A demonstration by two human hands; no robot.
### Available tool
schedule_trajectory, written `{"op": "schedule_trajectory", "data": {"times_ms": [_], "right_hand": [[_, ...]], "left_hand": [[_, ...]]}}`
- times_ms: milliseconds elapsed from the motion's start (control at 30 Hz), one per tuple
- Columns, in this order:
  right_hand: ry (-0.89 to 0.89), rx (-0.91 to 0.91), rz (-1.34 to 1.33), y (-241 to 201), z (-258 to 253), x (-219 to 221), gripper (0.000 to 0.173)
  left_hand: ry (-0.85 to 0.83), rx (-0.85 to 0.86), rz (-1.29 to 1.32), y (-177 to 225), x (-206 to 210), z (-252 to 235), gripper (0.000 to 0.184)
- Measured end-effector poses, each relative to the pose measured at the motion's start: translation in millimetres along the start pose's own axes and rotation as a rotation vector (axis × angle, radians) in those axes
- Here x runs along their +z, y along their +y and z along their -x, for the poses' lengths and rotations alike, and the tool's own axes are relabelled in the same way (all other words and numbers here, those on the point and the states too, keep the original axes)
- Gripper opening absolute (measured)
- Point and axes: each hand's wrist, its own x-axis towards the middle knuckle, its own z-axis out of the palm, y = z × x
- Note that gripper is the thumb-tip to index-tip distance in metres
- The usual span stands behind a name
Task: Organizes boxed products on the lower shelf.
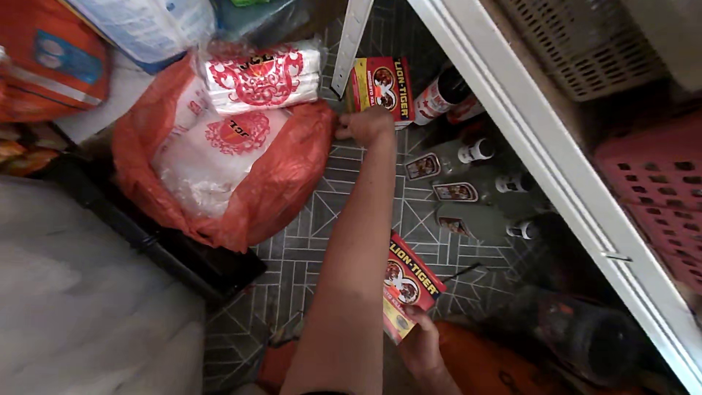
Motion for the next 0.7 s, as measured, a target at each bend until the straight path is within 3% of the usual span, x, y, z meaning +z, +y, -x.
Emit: {"op": "schedule_trajectory", "data": {"times_ms": [533, 700], "right_hand": [[0.002, 0.034, -0.03, 2.3, -1.1, -1.6, 0.035], [-0.045, 0.024, -0.056, 5.5, -1.7, -1.8, 0.031]], "left_hand": [[-0.01, 0.003, -0.051, 4.6, 16.0, 6.0, 0.058], [-0.015, 0.138, -0.067, -7.8, 13.8, 11.4, 0.057]]}}
